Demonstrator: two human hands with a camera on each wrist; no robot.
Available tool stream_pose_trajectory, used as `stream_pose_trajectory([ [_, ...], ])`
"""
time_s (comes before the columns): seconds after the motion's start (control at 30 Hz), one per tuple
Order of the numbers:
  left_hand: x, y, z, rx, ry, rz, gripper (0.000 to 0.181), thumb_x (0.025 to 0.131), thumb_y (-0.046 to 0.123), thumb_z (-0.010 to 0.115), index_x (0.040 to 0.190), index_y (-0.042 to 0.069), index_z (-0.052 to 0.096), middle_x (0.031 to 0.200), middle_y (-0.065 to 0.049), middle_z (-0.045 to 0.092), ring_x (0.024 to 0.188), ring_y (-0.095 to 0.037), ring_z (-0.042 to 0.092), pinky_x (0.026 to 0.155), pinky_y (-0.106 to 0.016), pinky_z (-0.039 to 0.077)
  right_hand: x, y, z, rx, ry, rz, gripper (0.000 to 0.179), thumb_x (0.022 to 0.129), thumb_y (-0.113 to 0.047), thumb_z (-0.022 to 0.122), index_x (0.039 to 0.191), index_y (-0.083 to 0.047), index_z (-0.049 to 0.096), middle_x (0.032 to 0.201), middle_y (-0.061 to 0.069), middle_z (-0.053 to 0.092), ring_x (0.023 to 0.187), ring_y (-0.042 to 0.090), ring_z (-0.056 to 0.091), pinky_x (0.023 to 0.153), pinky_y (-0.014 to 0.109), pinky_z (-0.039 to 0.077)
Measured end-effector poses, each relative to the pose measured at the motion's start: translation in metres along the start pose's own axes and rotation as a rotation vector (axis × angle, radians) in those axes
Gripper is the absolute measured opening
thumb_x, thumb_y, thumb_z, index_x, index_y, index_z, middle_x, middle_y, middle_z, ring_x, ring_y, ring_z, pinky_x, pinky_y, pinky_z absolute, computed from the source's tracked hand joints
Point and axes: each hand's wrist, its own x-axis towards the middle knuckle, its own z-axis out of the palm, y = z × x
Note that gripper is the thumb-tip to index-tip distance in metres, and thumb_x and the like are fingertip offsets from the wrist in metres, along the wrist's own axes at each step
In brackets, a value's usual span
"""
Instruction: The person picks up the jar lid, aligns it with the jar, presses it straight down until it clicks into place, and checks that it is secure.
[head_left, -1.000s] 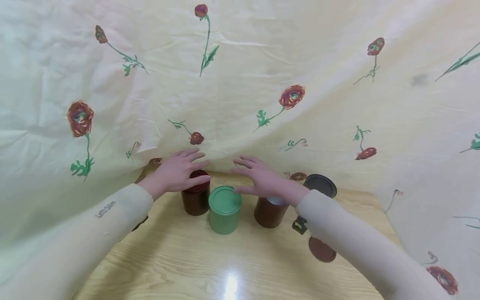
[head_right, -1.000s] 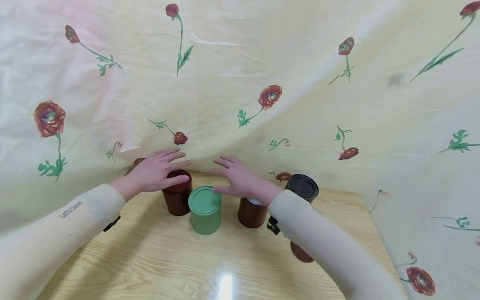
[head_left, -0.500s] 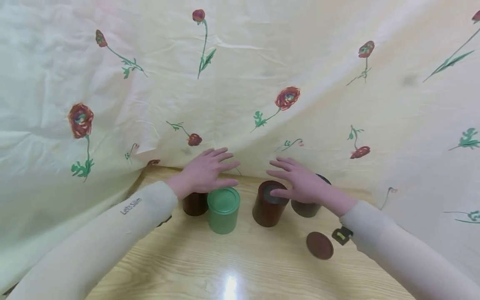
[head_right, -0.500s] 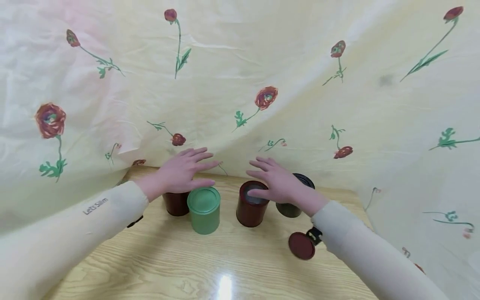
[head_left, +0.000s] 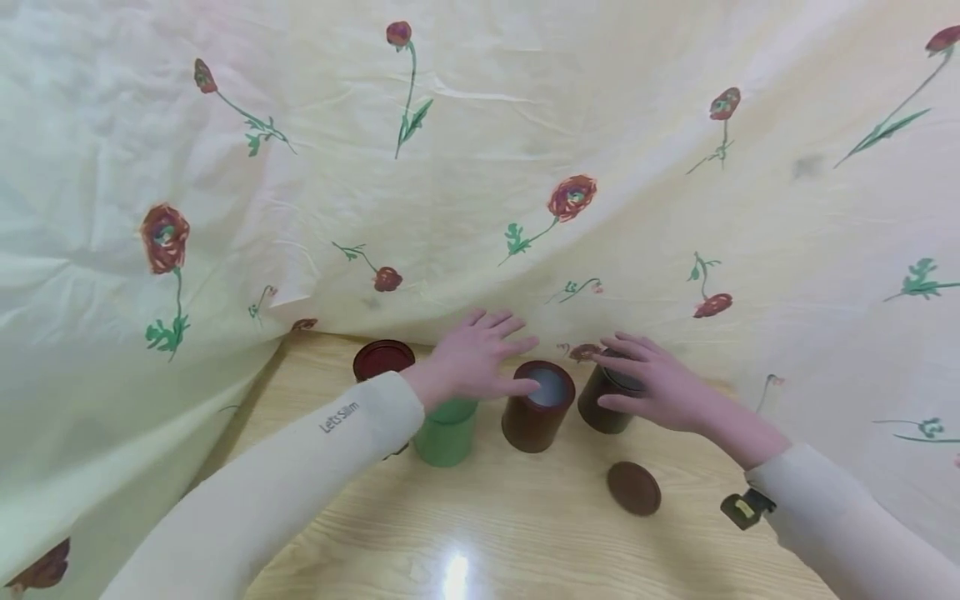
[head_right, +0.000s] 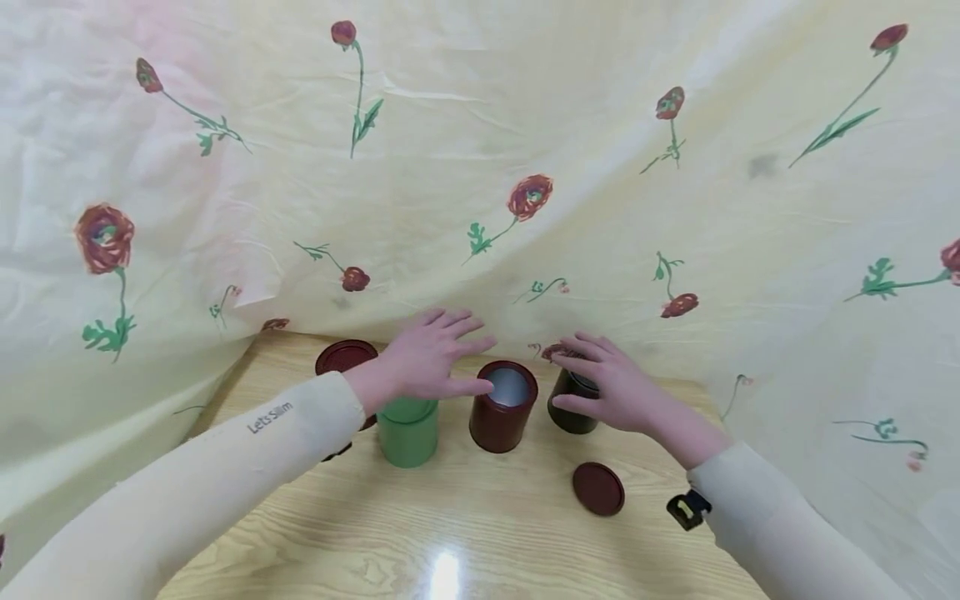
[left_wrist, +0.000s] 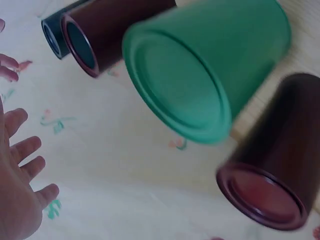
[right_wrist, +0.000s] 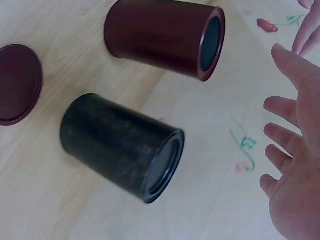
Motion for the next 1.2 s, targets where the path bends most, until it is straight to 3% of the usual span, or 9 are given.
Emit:
stream_pose_trajectory([
  [0.37, 0.014, 0.047, 0.019, 0.092, 0.068, 0.023, 0.08, 0.099, 0.082, 0.044, 0.164, 0.035, 0.045, 0.169, 0.001, 0.041, 0.161, -0.026, 0.03, 0.13, -0.054, 0.025, -0.038, 0.019, 0.008, -0.004, 0.081, 0.024, 0.061, 0.087, -0.03, 0.09, 0.14, -0.006, 0.071, 0.153, 0.024, 0.056, 0.144, 0.055, 0.042, 0.106, 0.073, 0.044],
  [0.53, 0.017, 0.066, 0.027, 0.127, 0.064, 0.006, 0.081, 0.099, 0.084, 0.038, 0.163, 0.036, 0.046, 0.17, 0.0, 0.039, 0.161, -0.025, 0.028, 0.129, -0.055, 0.026, -0.05, 0.024, 0.01, -0.007, 0.063, 0.063, 0.064, 0.089, -0.033, 0.088, 0.144, -0.007, 0.067, 0.157, 0.025, 0.051, 0.144, 0.057, 0.041, 0.103, 0.077, 0.043],
  [0.73, 0.019, 0.086, 0.038, 0.11, 0.077, -0.004, 0.083, 0.097, 0.085, 0.039, 0.164, 0.036, 0.044, 0.172, 0.001, 0.036, 0.162, -0.024, 0.026, 0.13, -0.054, 0.024, -0.065, 0.029, 0.014, -0.013, 0.066, 0.096, 0.066, 0.089, -0.034, 0.088, 0.145, -0.006, 0.066, 0.156, 0.028, 0.051, 0.142, 0.058, 0.043, 0.101, 0.079, 0.042],
  [0.93, 0.027, 0.104, 0.056, 0.081, 0.042, -0.023, 0.087, 0.097, 0.088, 0.034, 0.168, 0.039, 0.033, 0.176, 0.002, 0.03, 0.164, -0.023, 0.018, 0.133, -0.051, 0.014, -0.083, 0.038, 0.023, -0.023, 0.075, 0.1, 0.07, 0.087, -0.034, 0.089, 0.145, -0.005, 0.065, 0.153, 0.03, 0.053, 0.138, 0.059, 0.046, 0.097, 0.079, 0.044],
  [1.2, 0.028, 0.131, 0.073, 0.023, 0.03, -0.023, 0.084, 0.097, 0.088, 0.031, 0.167, 0.042, 0.036, 0.175, 0.006, 0.031, 0.164, -0.019, 0.021, 0.132, -0.048, 0.019, -0.104, 0.047, 0.039, -0.004, 0.089, 0.095, 0.07, 0.081, -0.03, 0.093, 0.14, -0.002, 0.068, 0.149, 0.03, 0.056, 0.134, 0.06, 0.048, 0.094, 0.08, 0.044],
])
